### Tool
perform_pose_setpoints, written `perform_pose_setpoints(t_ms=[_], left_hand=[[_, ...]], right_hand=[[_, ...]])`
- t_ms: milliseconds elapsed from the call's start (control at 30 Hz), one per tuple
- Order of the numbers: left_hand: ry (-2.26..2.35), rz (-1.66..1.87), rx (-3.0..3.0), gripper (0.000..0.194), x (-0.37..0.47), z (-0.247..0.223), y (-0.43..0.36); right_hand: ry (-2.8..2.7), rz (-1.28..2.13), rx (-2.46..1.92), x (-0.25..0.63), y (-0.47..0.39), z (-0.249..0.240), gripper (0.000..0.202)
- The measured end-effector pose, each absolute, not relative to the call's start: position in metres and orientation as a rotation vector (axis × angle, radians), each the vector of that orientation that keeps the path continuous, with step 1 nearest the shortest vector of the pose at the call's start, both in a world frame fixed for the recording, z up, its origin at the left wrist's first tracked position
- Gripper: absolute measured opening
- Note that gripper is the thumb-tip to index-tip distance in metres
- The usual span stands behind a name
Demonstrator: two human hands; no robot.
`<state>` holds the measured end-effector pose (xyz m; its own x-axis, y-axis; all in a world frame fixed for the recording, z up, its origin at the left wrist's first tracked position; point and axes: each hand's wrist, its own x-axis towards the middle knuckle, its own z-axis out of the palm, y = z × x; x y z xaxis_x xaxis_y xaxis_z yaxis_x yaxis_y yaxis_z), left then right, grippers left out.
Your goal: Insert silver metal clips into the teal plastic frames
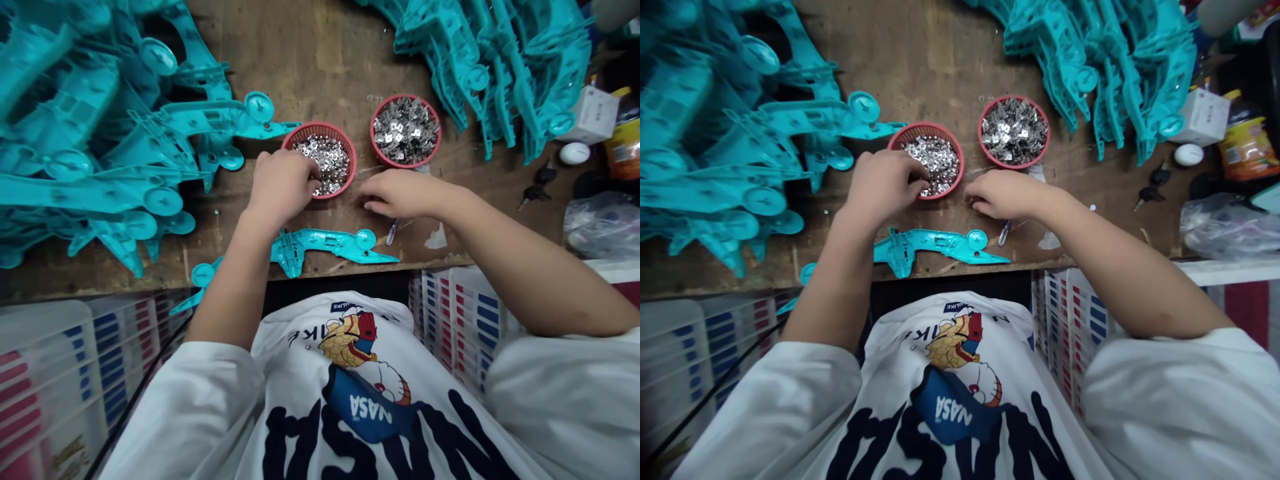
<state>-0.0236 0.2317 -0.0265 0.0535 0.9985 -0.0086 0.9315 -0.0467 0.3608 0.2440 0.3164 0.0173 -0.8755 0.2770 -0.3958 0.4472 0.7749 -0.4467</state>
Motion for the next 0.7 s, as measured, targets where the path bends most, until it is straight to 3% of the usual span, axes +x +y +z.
perform_pose_setpoints(t_ms=[233,433,700], left_hand=[[1.91,0.547,1.941,0.014,-0.028,-0.026,0.233],[1.666,1.159,1.549,0.006,-0.017,-0.018,0.226],[1.381,1.411,1.039,0.044,0.023,-0.018,0.212]], right_hand=[[2.764,-0.816,0.562,0.242,0.315,0.019,0.036],[2.933,-0.806,0.799,0.232,0.302,0.039,0.049],[3.023,-0.92,0.773,0.227,0.292,0.034,0.041]])
